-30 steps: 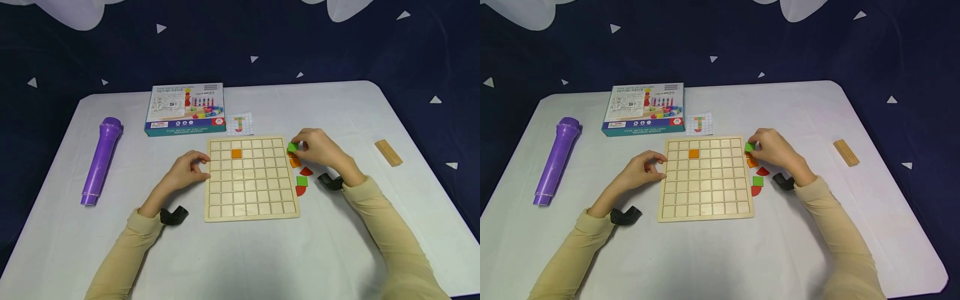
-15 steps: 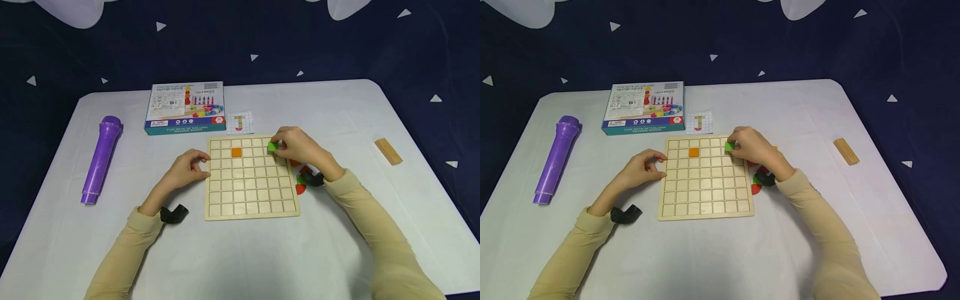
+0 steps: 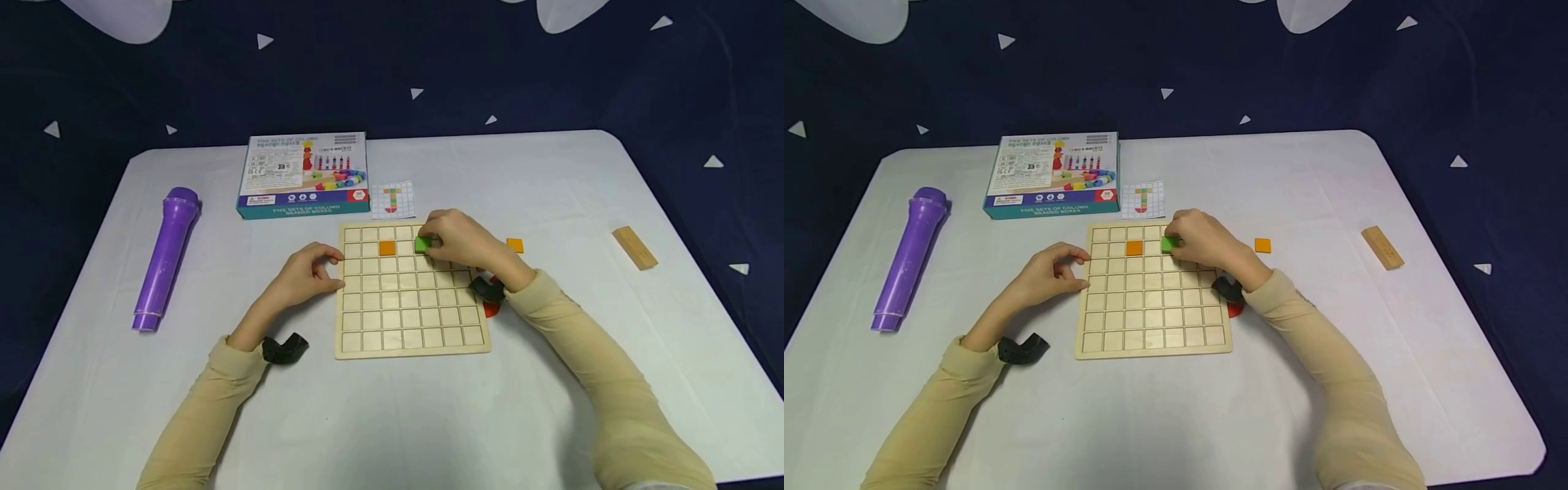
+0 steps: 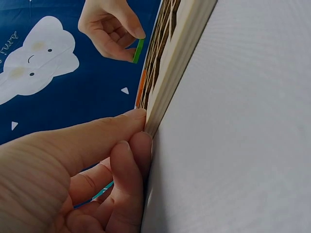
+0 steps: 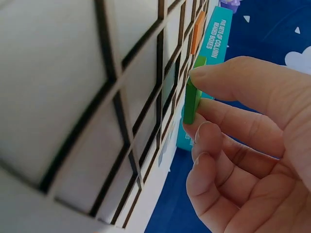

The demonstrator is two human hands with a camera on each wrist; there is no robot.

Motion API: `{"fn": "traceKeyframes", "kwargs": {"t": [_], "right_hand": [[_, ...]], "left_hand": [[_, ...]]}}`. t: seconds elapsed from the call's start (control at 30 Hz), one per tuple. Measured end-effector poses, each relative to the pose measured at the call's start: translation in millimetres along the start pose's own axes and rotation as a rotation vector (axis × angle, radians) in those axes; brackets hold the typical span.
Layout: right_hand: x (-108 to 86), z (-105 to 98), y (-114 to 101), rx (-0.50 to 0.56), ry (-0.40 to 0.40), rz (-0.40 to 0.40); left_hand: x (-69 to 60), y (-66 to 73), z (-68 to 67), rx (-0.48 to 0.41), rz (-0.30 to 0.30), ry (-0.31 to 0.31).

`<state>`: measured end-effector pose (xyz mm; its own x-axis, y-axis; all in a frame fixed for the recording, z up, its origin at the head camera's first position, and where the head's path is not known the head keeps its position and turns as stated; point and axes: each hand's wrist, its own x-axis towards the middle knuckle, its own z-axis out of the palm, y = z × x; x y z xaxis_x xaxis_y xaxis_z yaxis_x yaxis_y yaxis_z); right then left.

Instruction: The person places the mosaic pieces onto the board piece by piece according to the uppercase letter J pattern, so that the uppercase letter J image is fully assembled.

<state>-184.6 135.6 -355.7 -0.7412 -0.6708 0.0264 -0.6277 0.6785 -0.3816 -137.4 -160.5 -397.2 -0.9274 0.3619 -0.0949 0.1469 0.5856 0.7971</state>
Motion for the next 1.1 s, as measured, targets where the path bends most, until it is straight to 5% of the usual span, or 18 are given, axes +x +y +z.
{"fn": "traceKeyframes", "kwargs": {"t": [1.1], "right_hand": [[18.9, 11.0, -11.5, -0.019, -0.069, -0.051]], "left_hand": [[-0.6, 2.3, 0.3, 0.006, -0.01, -0.006]]}}
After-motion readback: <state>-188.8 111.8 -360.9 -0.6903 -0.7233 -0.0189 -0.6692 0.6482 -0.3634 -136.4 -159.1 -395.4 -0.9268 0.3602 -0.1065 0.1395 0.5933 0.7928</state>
